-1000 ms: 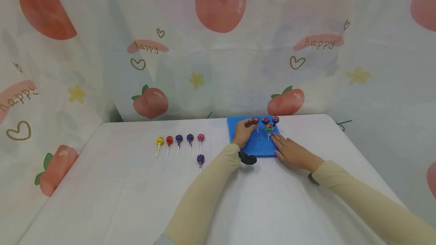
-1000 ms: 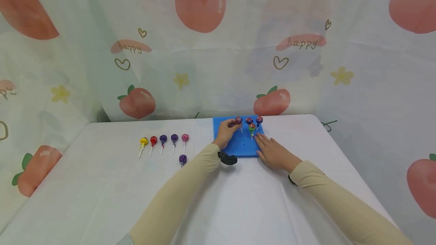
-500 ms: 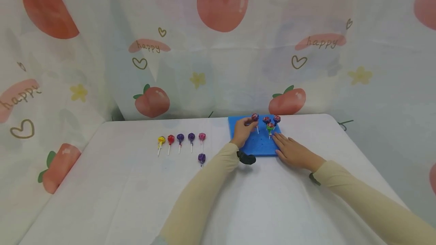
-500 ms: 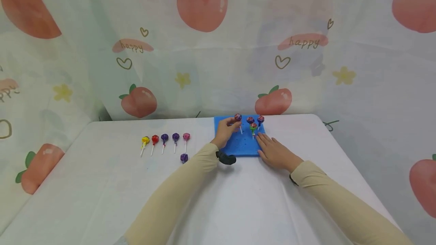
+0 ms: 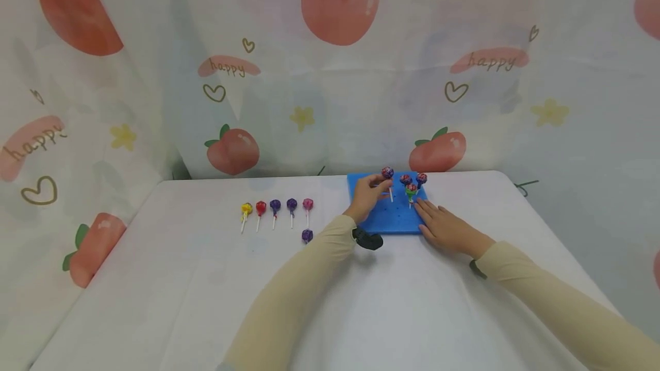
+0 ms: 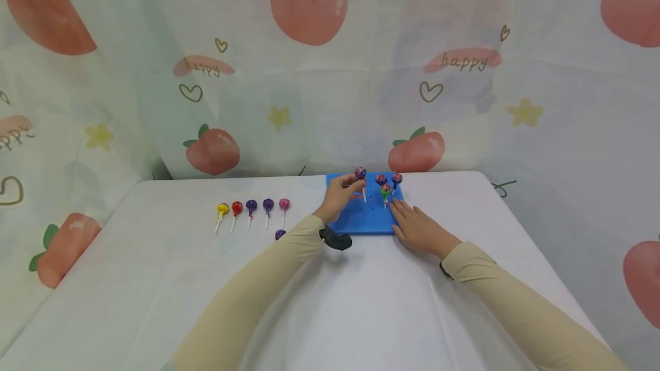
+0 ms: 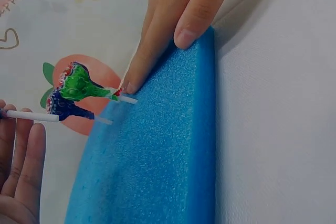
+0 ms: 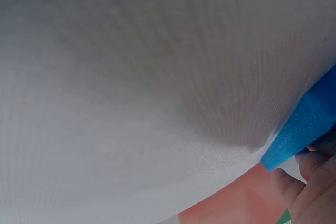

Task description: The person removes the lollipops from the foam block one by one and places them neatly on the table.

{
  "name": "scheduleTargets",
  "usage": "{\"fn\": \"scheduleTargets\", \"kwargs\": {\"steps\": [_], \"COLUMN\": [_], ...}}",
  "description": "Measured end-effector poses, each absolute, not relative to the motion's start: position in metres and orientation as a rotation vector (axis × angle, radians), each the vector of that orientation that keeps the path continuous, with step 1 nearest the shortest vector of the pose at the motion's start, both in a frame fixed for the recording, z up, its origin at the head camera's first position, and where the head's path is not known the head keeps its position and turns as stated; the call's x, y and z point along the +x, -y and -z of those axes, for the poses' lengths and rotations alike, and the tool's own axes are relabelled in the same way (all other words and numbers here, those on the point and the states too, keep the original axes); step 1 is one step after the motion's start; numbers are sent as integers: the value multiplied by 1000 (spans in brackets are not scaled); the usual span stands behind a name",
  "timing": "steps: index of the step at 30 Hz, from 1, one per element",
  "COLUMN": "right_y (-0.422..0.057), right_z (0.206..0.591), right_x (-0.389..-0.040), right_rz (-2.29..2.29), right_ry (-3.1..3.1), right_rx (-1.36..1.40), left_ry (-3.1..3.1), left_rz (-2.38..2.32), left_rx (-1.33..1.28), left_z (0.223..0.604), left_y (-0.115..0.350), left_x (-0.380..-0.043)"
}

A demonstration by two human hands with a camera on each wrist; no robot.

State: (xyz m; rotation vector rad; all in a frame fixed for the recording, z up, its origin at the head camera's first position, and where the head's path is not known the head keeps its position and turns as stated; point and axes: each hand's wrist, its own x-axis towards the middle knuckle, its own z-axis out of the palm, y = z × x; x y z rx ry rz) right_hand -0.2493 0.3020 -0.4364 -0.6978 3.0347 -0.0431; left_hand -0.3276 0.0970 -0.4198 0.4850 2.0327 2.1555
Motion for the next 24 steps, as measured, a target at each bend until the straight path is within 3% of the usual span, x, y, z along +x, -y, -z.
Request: {"fn": "scheduleTargets", "kwargs": {"steps": [24], "right_y": [-302], "right_z": [436], "right_x": [-250], "right_rz": [51], "right_ry": [-3030], "right_rx": [-713], "left_ry": [-2101], "left_rz": [-2000], "left_rx": [543], "left_z": [400], "left_y": [-47], "left_x": [-309]}}
